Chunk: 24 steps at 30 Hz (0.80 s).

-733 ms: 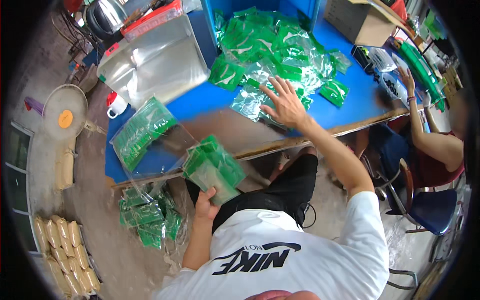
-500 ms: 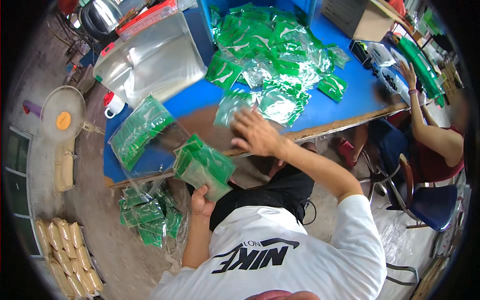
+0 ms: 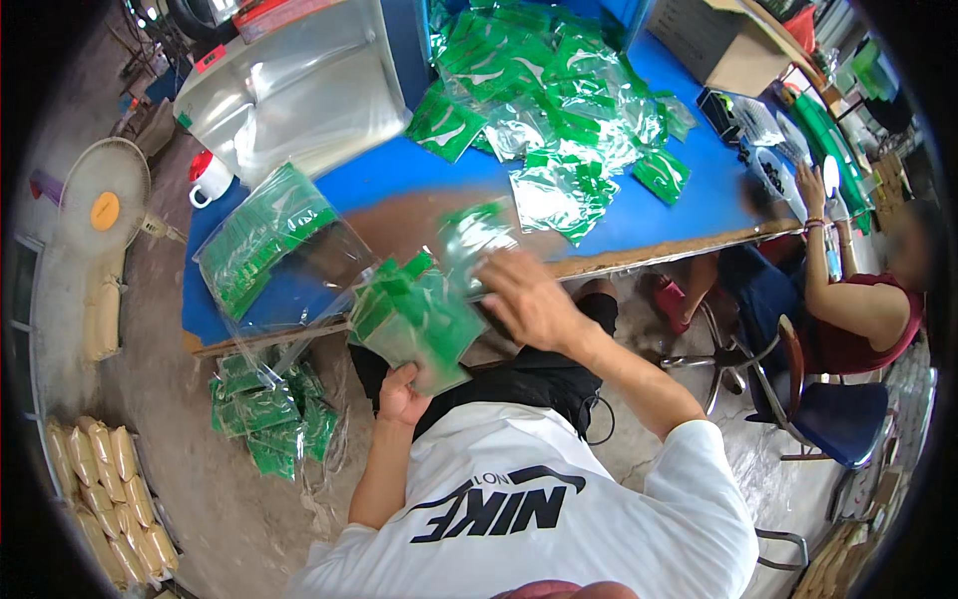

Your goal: Counting and packing stacks of green plastic bags into a larger clear plastic bag at a packing station.

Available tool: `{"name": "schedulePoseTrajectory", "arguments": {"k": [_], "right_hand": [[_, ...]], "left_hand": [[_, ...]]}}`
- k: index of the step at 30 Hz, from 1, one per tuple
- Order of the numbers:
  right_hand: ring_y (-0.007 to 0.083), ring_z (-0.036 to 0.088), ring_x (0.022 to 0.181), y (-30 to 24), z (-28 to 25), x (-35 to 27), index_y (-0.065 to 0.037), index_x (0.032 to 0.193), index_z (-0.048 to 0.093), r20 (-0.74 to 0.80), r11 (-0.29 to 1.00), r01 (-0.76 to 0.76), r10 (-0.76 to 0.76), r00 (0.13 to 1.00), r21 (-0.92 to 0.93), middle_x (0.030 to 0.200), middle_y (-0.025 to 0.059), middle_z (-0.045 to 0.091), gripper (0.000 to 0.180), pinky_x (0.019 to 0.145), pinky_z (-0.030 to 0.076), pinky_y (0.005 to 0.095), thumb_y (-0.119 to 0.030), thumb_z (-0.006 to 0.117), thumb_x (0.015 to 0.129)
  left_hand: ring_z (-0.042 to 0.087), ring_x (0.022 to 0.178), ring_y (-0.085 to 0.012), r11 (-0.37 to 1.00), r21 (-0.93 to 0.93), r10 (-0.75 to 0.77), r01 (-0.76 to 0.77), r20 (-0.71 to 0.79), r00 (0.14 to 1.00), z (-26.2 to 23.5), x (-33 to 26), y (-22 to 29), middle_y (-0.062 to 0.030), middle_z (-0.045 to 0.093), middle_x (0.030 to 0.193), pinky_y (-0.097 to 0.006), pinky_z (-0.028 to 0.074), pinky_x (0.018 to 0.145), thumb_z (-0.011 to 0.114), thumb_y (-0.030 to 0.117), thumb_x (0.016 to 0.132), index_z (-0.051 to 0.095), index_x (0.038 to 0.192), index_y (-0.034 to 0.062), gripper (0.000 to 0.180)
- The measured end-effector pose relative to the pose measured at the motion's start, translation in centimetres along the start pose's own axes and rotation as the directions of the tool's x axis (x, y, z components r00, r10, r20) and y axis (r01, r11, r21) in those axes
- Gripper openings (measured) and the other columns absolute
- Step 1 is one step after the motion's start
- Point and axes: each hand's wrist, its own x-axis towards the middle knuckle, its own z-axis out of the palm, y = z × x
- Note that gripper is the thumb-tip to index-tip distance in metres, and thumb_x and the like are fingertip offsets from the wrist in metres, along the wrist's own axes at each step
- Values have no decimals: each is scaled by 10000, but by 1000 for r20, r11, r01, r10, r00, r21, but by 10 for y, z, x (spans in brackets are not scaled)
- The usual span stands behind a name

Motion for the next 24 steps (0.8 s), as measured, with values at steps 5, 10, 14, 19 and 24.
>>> {"name": "schedulePoseTrajectory", "arguments": {"k": [5, 10, 14, 19, 24], "right_hand": [[407, 504, 1267, 5, -10, 21, -8, 1286, 582, -122, 932, -334, 351, 929, 139, 1308, 254, 575, 410, 1074, 378, 501, -269, 595, 970], [462, 466, 1293, 17, 3, 23, 18, 1175, 595, -233, 910, -317, 259, 937, -266, 1311, 283, 553, 455, 1103, 336, 544, -381, 613, 958], [421, 561, 1170, -10, 13, 13, 15, 1095, 603, -62, 948, 101, -86, 994, 303, 1183, 248, 618, 296, 1012, 455, 471, -257, 584, 981], [446, 540, 1151, 3, 0, 28, 27, 1232, 569, -352, 952, -306, 283, 892, -11, 1255, 276, 555, 471, 997, 436, 501, -353, 628, 960], [413, 419, 1350, 22, -11, 1, -37, 1412, 478, -101, 961, -180, 162, 982, -209, 1399, 226, 482, 696, 1121, 344, 525, -342, 758, 852]], "left_hand": [[576, 1252, -256, 999, 24, 26, -23, -103, 994, 15, 10, -5, -70, 616, 1332, -441, 446, 1094, 762, 33, 808, 550, 1343, 44, 575], [552, 1274, -281, 995, 68, 82, -78, -52, 995, 11, -3, 0, -93, 608, 1339, -454, 403, 1131, 781, 109, 802, 526, 1371, 22, 630], [588, 1218, -254, 987, 127, 109, -98, -87, 990, 20, -3, -2, -69, 628, 1271, -425, 460, 1080, 772, 66, 812, 540, 1343, 38, 581], [597, 1199, -232, 978, 204, 85, -52, -156, 984, 29, 5, -5, -58, 622, 1274, -398, 469, 1069, 768, 30, 806, 540, 1336, 37, 576], [604, 1185, -228, 967, 246, 111, -66, -175, 978, 32, 0, -8, -58, 628, 1261, -401, 482, 1053, 748, -1, 795, 557, 1312, 36, 553]]}}
